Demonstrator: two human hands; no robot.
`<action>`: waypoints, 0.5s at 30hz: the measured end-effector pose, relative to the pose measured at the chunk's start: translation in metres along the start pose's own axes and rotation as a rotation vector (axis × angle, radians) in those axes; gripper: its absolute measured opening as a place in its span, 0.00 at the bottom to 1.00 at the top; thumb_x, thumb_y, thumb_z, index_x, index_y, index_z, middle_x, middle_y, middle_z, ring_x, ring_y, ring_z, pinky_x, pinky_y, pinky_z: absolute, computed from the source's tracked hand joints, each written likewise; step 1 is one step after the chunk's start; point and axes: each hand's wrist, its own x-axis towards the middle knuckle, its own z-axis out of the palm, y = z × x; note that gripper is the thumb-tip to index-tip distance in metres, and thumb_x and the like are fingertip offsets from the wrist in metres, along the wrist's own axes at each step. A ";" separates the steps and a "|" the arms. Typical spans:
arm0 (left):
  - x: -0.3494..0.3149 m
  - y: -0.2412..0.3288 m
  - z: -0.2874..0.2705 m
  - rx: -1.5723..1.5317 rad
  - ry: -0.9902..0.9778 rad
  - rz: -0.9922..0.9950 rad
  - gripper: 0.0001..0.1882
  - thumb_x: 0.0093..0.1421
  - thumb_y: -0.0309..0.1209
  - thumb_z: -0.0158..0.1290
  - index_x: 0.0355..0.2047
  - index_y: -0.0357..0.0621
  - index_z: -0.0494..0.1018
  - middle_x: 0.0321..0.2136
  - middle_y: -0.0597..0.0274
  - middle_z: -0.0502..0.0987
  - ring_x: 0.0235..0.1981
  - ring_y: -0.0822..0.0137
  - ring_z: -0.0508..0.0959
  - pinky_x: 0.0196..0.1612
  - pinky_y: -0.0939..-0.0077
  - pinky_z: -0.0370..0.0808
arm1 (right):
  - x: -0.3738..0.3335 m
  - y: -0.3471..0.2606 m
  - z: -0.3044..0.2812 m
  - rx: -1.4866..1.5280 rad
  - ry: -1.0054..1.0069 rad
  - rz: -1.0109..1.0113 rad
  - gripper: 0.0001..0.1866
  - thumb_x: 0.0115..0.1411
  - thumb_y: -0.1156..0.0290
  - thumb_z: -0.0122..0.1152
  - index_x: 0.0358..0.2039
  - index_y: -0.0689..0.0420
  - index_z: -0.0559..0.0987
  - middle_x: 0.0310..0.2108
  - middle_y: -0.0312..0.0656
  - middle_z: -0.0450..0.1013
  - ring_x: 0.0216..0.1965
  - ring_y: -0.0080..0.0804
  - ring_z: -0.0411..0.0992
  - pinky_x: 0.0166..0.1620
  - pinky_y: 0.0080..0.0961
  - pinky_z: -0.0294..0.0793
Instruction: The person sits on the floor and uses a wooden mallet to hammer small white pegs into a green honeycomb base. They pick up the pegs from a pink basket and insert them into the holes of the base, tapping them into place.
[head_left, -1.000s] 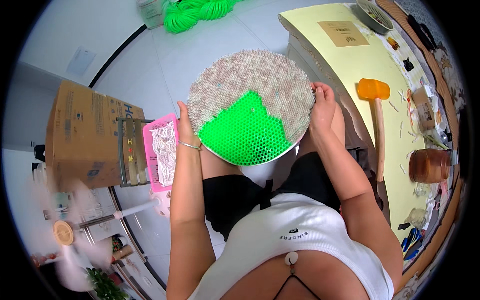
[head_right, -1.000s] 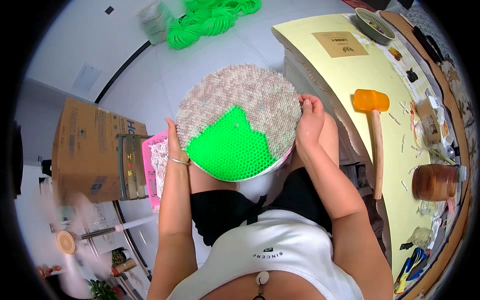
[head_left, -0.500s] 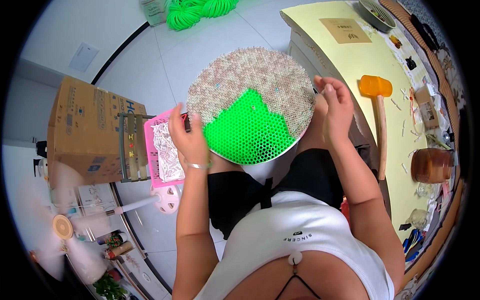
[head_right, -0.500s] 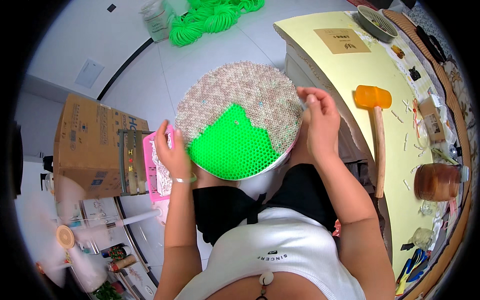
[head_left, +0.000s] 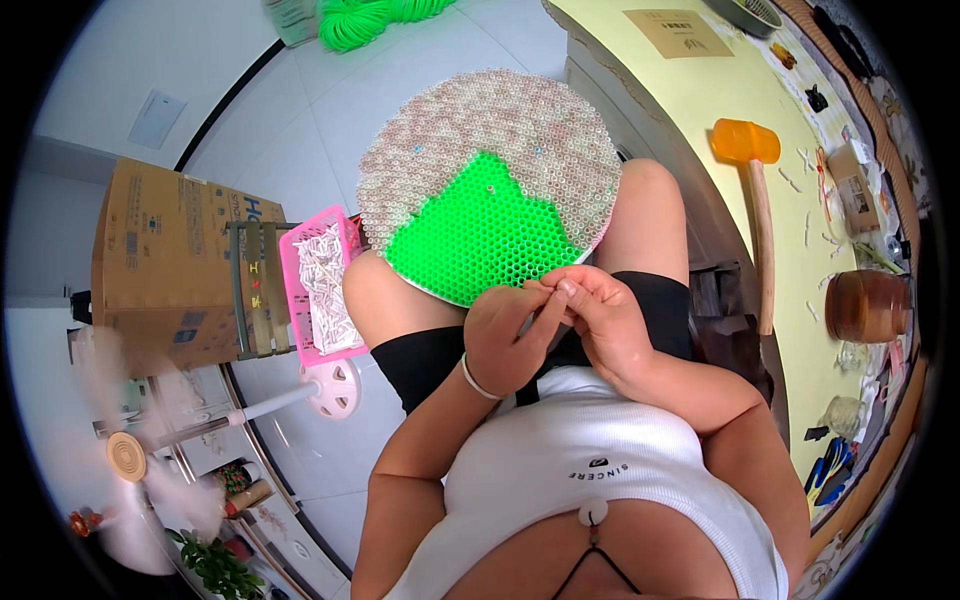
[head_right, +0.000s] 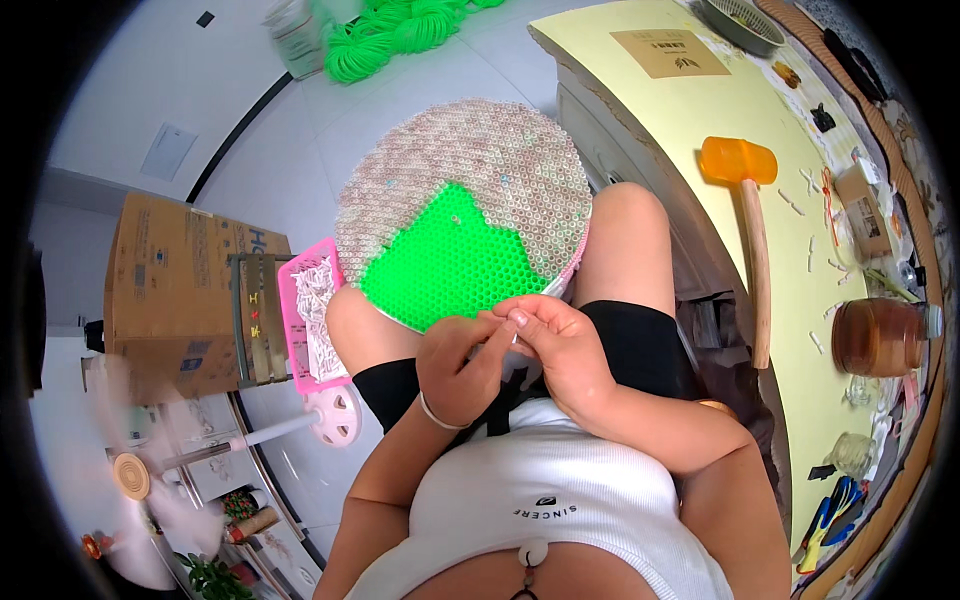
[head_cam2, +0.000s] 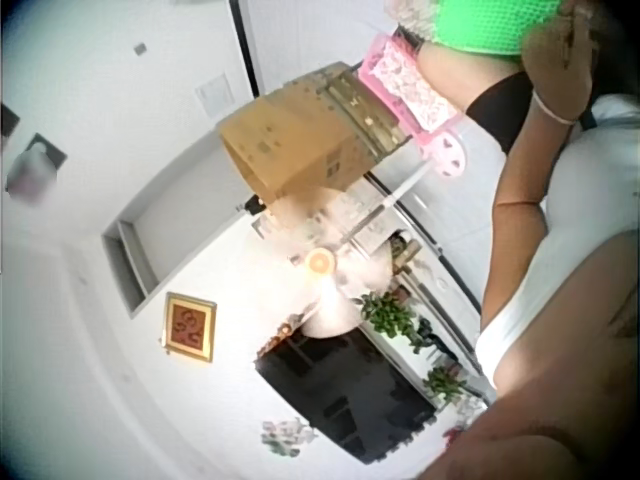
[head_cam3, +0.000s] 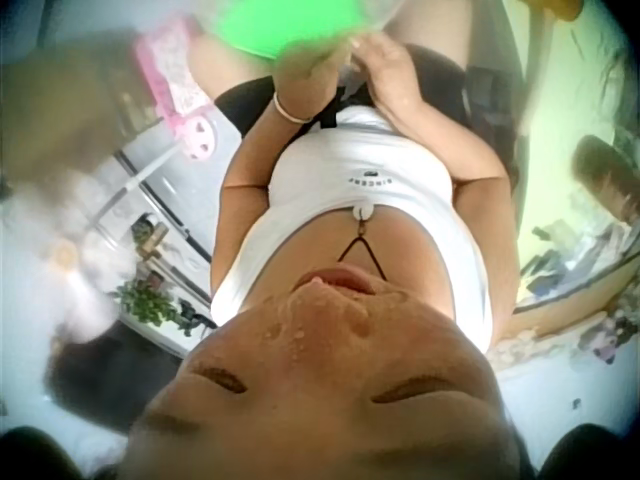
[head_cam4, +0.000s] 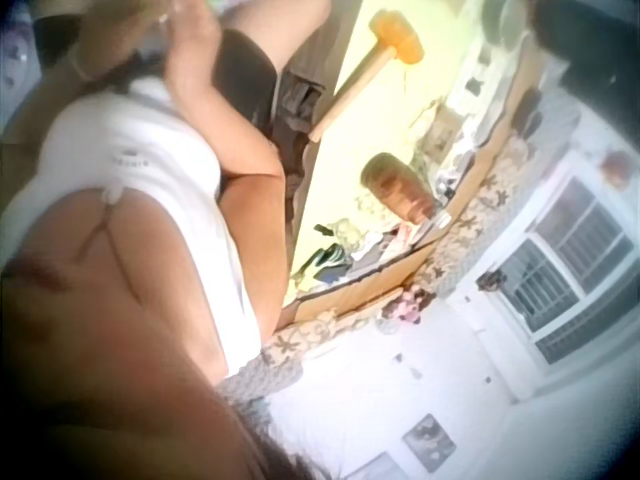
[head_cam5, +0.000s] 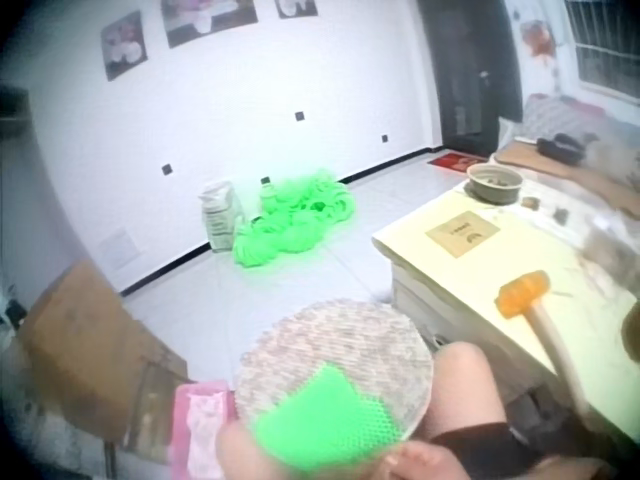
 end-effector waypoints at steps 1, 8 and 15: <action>-0.002 0.000 0.002 0.007 0.000 0.023 0.11 0.49 0.20 0.61 0.35 0.42 0.80 0.29 0.63 0.76 0.27 0.65 0.76 0.27 0.73 0.71 | -0.002 -0.002 -0.002 0.005 -0.017 0.002 0.11 0.69 0.70 0.52 0.44 0.64 0.77 0.40 0.39 0.77 0.41 0.21 0.74 0.47 0.20 0.74; -0.001 0.003 0.018 -0.073 -0.054 0.113 0.15 0.45 0.22 0.62 0.36 0.42 0.79 0.29 0.66 0.76 0.25 0.66 0.75 0.25 0.71 0.68 | -0.019 -0.019 -0.021 -0.136 -0.031 0.049 0.14 0.71 0.68 0.48 0.48 0.65 0.76 0.40 0.39 0.76 0.42 0.23 0.74 0.48 0.23 0.75; 0.010 0.000 0.039 -0.201 -0.210 0.050 0.13 0.46 0.21 0.60 0.35 0.41 0.75 0.28 0.60 0.75 0.25 0.61 0.75 0.29 0.71 0.72 | -0.023 -0.031 -0.045 -0.346 -0.003 -0.067 0.14 0.70 0.70 0.49 0.50 0.64 0.76 0.42 0.40 0.76 0.45 0.26 0.74 0.52 0.25 0.74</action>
